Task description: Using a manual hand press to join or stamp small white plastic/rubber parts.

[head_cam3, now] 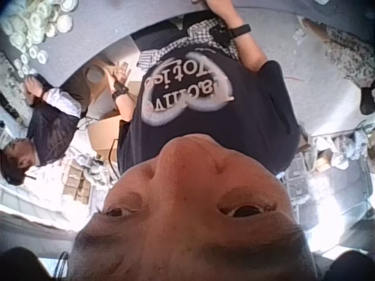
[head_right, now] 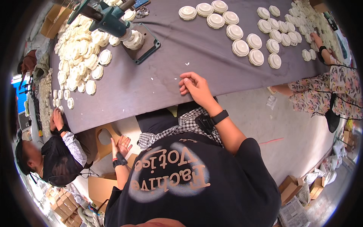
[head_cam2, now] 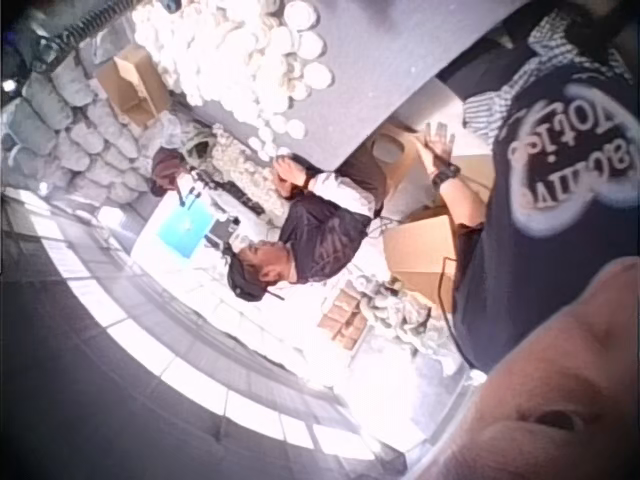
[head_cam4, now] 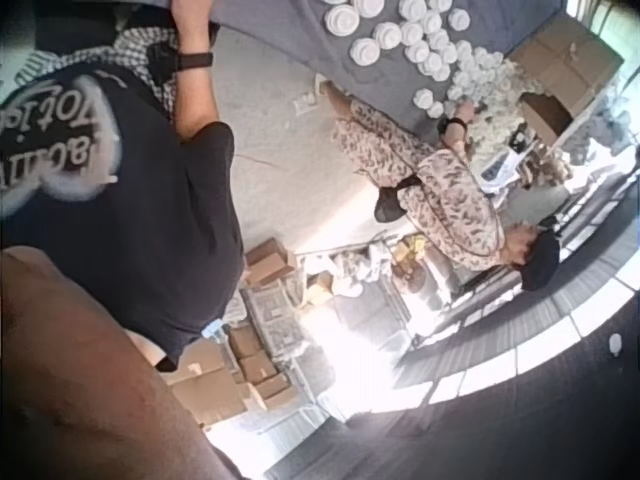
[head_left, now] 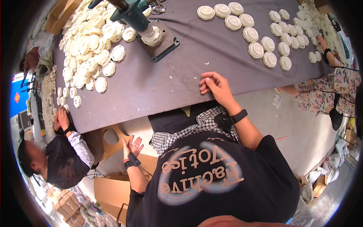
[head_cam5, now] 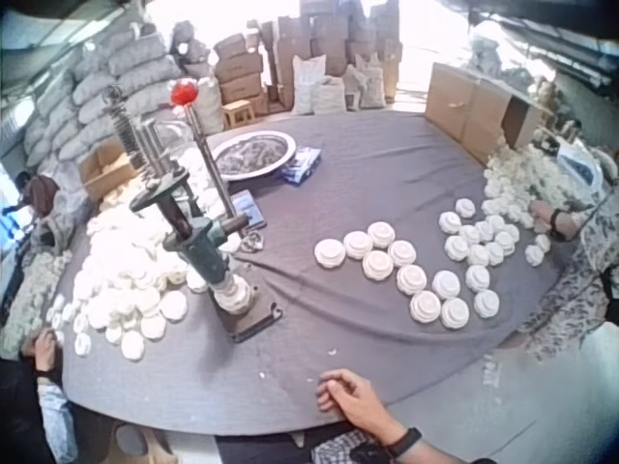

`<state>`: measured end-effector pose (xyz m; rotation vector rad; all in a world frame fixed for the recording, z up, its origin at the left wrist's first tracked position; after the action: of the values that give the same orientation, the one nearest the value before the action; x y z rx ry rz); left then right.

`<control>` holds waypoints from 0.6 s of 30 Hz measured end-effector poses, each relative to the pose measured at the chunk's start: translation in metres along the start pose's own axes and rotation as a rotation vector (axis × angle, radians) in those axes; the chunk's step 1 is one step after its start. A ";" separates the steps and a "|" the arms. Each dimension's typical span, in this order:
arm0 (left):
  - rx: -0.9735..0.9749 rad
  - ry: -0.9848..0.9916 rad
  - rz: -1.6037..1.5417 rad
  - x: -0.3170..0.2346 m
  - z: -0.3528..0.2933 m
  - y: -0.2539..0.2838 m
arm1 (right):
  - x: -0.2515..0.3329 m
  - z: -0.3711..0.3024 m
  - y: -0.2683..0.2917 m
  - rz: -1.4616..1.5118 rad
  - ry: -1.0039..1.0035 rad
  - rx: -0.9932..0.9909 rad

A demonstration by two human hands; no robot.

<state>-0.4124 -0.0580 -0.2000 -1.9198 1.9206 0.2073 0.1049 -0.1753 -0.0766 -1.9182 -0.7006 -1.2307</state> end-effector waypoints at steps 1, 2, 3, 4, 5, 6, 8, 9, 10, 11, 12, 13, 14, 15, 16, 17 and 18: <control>-0.032 -0.020 -0.014 0.034 0.013 0.075 | 0.000 0.001 -0.011 0.015 -0.008 0.041; -0.230 -0.315 0.567 0.021 0.019 0.159 | 0.003 0.001 -0.016 0.037 -0.017 0.071; -0.447 -0.590 1.170 -0.023 0.036 0.187 | 0.007 -0.001 -0.018 0.083 -0.029 0.101; -0.441 -0.593 1.154 -0.023 0.042 0.180 | 0.005 -0.001 -0.015 0.059 -0.024 0.086; -0.658 -0.526 0.563 -0.038 0.035 0.183 | 0.002 0.001 -0.014 0.039 -0.020 0.066; -0.840 -0.429 -0.041 -0.041 0.019 0.181 | -0.002 0.002 -0.016 0.037 -0.020 0.081; -1.119 -0.959 0.268 -0.097 -0.034 0.106 | -0.005 0.000 -0.008 0.015 -0.011 0.035; -1.155 -1.153 0.279 -0.118 -0.067 0.045 | -0.005 0.000 -0.007 0.003 -0.005 0.022; -1.199 -1.347 0.293 -0.134 -0.100 -0.008 | -0.004 0.000 -0.006 -0.006 -0.003 0.019; -1.332 -1.568 0.688 -0.148 -0.127 -0.045 | -0.004 0.000 -0.006 -0.009 0.002 0.021; -1.427 -1.742 1.127 -0.153 -0.138 -0.078 | -0.004 -0.001 -0.006 -0.028 0.008 0.023; -1.364 -1.715 1.149 -0.156 -0.142 -0.089 | -0.002 -0.002 -0.009 -0.029 0.009 0.032; -1.280 -1.684 1.173 -0.164 -0.136 -0.100 | 0.000 -0.003 -0.010 -0.035 0.006 0.026; -1.017 -1.412 1.172 -0.179 -0.106 -0.096 | -0.001 -0.003 -0.010 -0.049 0.006 0.024; -0.754 -1.138 1.139 -0.183 -0.080 -0.091 | -0.001 -0.004 -0.010 -0.065 0.005 0.016; -0.652 -0.939 1.392 -0.179 -0.076 -0.105 | 0.001 -0.004 -0.010 -0.086 -0.003 0.000; -0.523 -0.728 1.627 -0.177 -0.076 -0.125 | 0.001 -0.002 -0.011 -0.087 -0.004 -0.009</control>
<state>-0.3098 0.0701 -0.0395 0.1376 2.3632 1.6301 0.0960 -0.1708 -0.0715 -1.9151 -0.7889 -1.2856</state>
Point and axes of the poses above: each hand's wrist, its own z-axis towards the middle knuckle, its own y-axis out of the back of the hand, x = y × z, the point moved 6 cm from there along z, towards the middle knuckle, and after that the axes turned 1 degree about z, right-handed, at the moved point
